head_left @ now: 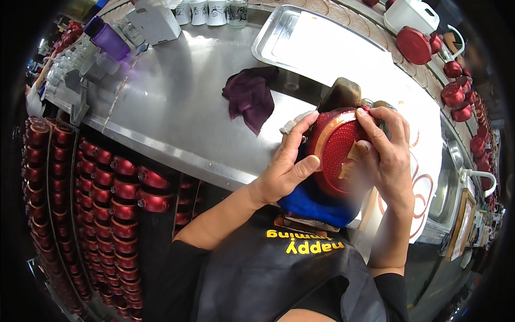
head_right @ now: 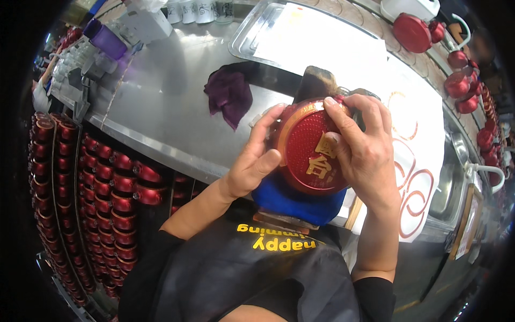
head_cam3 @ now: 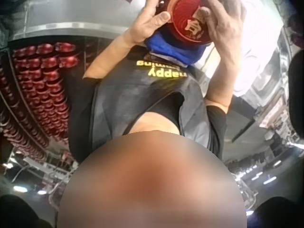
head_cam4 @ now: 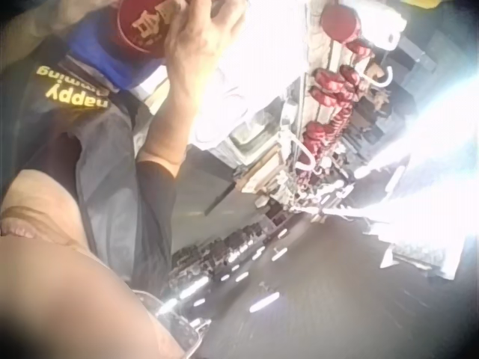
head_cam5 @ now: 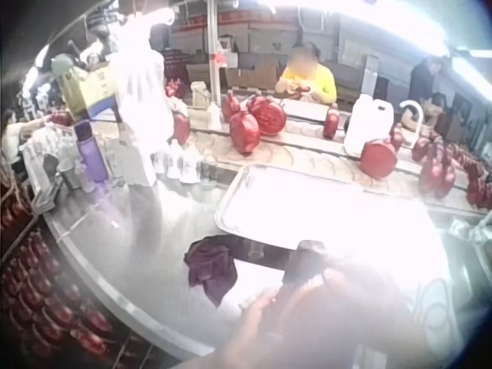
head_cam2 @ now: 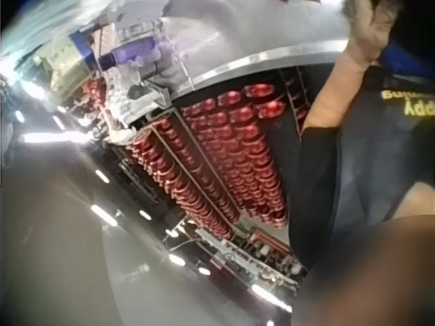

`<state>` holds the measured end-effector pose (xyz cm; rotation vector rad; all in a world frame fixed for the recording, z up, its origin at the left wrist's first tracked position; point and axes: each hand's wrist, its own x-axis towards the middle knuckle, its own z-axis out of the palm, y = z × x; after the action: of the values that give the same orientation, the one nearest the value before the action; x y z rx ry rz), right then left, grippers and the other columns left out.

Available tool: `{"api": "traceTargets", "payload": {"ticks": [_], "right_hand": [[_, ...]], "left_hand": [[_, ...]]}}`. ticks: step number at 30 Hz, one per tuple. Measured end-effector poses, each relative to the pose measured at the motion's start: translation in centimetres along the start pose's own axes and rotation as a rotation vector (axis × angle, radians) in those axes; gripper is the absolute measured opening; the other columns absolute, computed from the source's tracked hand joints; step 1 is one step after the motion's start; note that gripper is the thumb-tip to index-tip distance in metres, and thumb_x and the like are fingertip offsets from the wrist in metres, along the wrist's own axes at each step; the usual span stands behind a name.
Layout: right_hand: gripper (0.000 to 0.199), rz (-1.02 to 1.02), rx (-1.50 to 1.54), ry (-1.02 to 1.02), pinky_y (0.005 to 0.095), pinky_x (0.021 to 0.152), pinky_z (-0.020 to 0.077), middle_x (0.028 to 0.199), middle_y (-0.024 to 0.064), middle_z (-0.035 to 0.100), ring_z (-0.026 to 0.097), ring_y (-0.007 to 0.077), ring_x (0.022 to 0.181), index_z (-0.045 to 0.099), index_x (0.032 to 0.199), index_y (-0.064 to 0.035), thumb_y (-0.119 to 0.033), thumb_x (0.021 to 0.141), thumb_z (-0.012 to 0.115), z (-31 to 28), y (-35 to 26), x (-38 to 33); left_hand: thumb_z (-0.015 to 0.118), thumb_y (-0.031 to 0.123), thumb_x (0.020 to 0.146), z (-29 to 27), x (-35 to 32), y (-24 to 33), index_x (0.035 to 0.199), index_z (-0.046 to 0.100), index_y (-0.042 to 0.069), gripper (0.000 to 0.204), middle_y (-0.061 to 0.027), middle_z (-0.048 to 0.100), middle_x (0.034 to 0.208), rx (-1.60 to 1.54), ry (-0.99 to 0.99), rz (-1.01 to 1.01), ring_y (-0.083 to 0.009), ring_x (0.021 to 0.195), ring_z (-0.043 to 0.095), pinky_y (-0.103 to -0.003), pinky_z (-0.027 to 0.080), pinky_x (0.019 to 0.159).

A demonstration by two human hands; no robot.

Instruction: The person applies gold decorative rings to red spherical ornaments using a green sponge and a white cloth. They repeatedly wipe the ornament surface, place a ring, and smooth it into position. Finished ornaments are placed on a nearby rack.

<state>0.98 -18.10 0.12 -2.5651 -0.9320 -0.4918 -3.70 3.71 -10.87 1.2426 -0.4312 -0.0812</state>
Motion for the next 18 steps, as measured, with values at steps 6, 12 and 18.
{"api": "traceTargets", "payload": {"ticks": [6, 12, 18], "right_hand": [[0.044, 0.013, -0.003, -0.022, 0.0466, 0.102, 0.0491, 0.126, 0.0145, 0.059, 0.055, 0.0357, 0.122, 0.071, 0.13, -0.008, -0.008, 0.086, 0.076, -0.1, -0.1, 0.0], [0.046, 0.071, 0.062, -0.016, 0.0475, 0.104, 0.0464, 0.126, 0.0169, 0.059, 0.055, 0.0376, 0.122, 0.067, 0.135, -0.0025, -0.015, 0.092, 0.073, -1.4, 0.7, -0.9], [0.043, 0.211, 0.188, 0.03, 0.0462, 0.105, 0.0449, 0.126, 0.0172, 0.059, 0.055, 0.0362, 0.12, 0.066, 0.137, -0.0021, -0.023, 0.099, 0.068, -1.5, 2.5, -3.9]], "left_hand": [[0.059, 0.049, 0.105, 0.8, -0.6, -0.8, 0.161, 0.024, -0.004, 0.084, -0.0238, 0.031, 0.163, 0.142, 0.133, 0.077, -0.0355, 0.15, 0.032, -0.045, 0.024, 0.124], [0.046, 0.069, 0.101, 0.6, -1.3, 1.3, 0.154, 0.049, 0.006, 0.082, -0.0207, 0.05, 0.149, 0.883, 0.125, 0.45, -0.0407, 0.134, 0.038, -0.051, 0.03, 0.114], [0.031, 0.069, 0.105, -0.7, 2.6, 5.0, 0.145, 0.06, 0.002, 0.083, -0.0118, 0.064, 0.141, 1.176, -0.04, 0.415, -0.0346, 0.135, 0.041, -0.049, 0.024, 0.117]]}}
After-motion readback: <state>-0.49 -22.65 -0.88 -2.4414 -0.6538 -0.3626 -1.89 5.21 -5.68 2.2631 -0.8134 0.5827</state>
